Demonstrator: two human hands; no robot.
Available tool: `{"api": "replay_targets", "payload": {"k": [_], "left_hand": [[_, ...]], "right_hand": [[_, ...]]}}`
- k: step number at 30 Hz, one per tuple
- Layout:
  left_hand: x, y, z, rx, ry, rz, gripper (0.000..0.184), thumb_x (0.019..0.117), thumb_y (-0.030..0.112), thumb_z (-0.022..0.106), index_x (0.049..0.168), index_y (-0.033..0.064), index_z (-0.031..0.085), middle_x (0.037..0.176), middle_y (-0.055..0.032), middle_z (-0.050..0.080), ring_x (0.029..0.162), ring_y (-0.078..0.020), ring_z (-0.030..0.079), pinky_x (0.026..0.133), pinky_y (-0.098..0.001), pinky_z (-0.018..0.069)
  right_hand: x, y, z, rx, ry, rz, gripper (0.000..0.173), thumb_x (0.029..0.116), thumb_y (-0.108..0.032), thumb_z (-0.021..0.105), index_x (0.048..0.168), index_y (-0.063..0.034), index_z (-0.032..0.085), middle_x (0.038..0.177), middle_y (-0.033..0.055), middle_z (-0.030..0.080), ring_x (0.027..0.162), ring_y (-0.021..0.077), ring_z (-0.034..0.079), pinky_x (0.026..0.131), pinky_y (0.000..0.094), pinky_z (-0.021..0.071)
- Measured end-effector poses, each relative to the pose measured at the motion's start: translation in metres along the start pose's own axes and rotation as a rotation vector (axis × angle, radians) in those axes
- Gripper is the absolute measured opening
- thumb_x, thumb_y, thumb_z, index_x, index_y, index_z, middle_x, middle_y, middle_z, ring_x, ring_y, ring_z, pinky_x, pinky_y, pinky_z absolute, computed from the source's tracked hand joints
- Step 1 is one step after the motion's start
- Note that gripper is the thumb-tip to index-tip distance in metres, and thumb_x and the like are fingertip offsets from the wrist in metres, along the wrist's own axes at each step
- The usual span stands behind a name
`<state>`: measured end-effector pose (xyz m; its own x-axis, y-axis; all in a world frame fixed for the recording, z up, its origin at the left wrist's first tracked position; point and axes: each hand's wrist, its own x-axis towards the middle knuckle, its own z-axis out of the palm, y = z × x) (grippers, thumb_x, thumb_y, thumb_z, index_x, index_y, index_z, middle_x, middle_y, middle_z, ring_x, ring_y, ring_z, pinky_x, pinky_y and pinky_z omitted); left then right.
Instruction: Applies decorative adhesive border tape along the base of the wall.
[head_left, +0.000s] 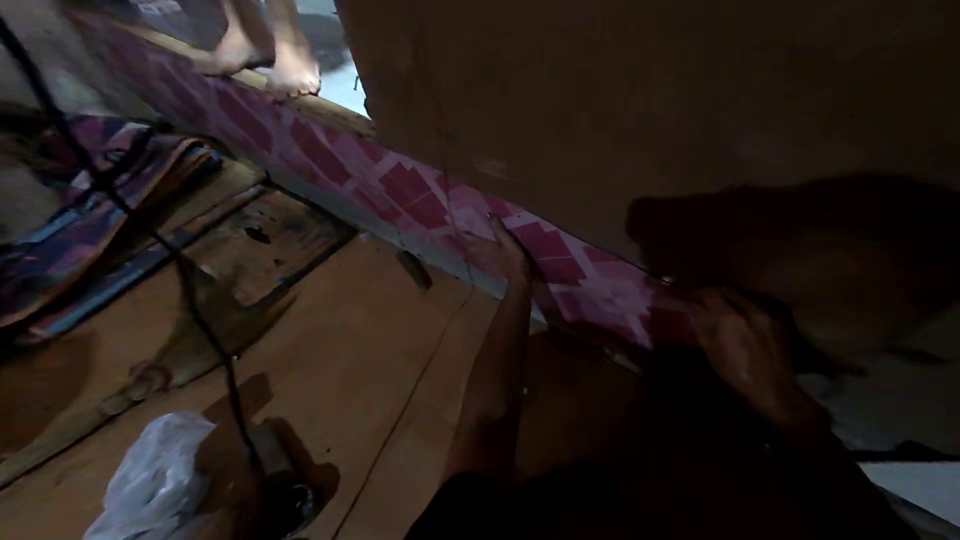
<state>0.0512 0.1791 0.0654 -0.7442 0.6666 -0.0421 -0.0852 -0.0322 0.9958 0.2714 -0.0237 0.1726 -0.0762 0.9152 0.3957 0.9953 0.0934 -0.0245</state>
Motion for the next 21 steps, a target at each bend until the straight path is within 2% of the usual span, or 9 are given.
{"api": "replay_targets", "payload": {"k": [3,7,9,11,14,17,19,21], "left_hand": [[-0.022,-0.003,0.014,-0.144,-0.004,0.002,0.089,0.1044,0.050,0.049,0.164,0.0061,0.000,0.169,-0.0246,0.006,0.157,-0.0359,0.012,0.127,-0.0453,0.0157],[-0.053,-0.018,0.024,-0.141,-0.006,0.073,0.093,0.1034,0.051,0.049,0.163,0.0011,-0.001,0.169,-0.0265,0.003,0.158,-0.0354,0.008,0.128,-0.0438,0.0121],[-0.069,-0.022,0.025,-0.123,-0.012,0.089,0.094,0.1024,0.054,0.048,0.163,0.0032,-0.002,0.169,-0.0250,0.001,0.158,-0.0347,0.005,0.127,-0.0486,0.0113],[-0.088,-0.028,0.026,-0.082,-0.045,0.114,0.093,0.1017,0.056,0.046,0.165,0.0085,-0.003,0.171,-0.0217,0.000,0.159,-0.0329,0.005,0.128,-0.0463,0.0115],[-0.124,-0.030,0.020,-0.027,-0.223,-0.001,0.090,0.1032,0.062,0.039,0.164,0.0229,-0.014,0.172,-0.0113,-0.013,0.159,-0.0294,-0.002,0.126,-0.0548,0.0133],[-0.137,-0.034,0.028,0.025,-0.218,-0.010,0.090,0.1025,0.063,0.038,0.164,0.0219,-0.014,0.172,-0.0117,-0.013,0.159,-0.0316,-0.003,0.122,-0.0647,0.0114],[-0.142,-0.041,0.032,0.037,-0.181,0.023,0.093,0.1006,0.067,0.038,0.165,0.0184,-0.011,0.172,-0.0142,-0.010,0.159,-0.0328,-0.002,0.124,-0.0602,0.0123],[-0.152,-0.048,0.032,0.001,-0.173,0.057,0.095,0.0998,0.064,0.042,0.165,0.0160,-0.009,0.171,-0.0165,-0.010,0.159,-0.0335,-0.003,0.126,-0.0540,0.0116]], "right_hand": [[-0.001,0.004,0.003,-0.008,0.004,-0.026,0.022,0.1009,-0.003,0.056,0.115,0.0072,0.068,0.105,0.0305,0.068,0.095,0.0495,0.069,0.083,0.0622,0.0553],[-0.002,0.007,0.006,-0.012,0.038,-0.054,0.019,0.1001,-0.004,0.058,0.111,0.0074,0.069,0.103,0.0301,0.069,0.093,0.0499,0.069,0.081,0.0624,0.0554],[-0.002,0.008,0.006,-0.007,0.044,-0.062,0.020,0.1008,-0.005,0.057,0.110,0.0072,0.070,0.103,0.0302,0.069,0.094,0.0507,0.069,0.082,0.0629,0.0549],[-0.003,0.009,0.007,-0.005,0.041,-0.061,0.021,0.1015,-0.006,0.056,0.112,0.0068,0.070,0.103,0.0295,0.069,0.095,0.0493,0.069,0.083,0.0616,0.0549],[-0.005,0.010,0.006,0.013,0.008,-0.050,0.022,0.1004,-0.004,0.057,0.117,0.0054,0.069,0.106,0.0287,0.068,0.094,0.0475,0.069,0.082,0.0606,0.0561],[-0.004,0.015,0.010,0.029,0.038,-0.068,0.022,0.1008,-0.004,0.056,0.116,0.0049,0.070,0.104,0.0269,0.069,0.092,0.0460,0.070,0.081,0.0595,0.0571],[-0.005,0.015,0.012,0.032,0.054,-0.077,0.021,0.1009,-0.004,0.056,0.114,0.0060,0.070,0.101,0.0270,0.069,0.090,0.0463,0.070,0.078,0.0591,0.0568],[-0.008,0.015,0.012,0.021,0.061,-0.082,0.022,0.1012,-0.005,0.056,0.115,0.0061,0.069,0.102,0.0269,0.069,0.091,0.0455,0.070,0.079,0.0578,0.0576]]}}
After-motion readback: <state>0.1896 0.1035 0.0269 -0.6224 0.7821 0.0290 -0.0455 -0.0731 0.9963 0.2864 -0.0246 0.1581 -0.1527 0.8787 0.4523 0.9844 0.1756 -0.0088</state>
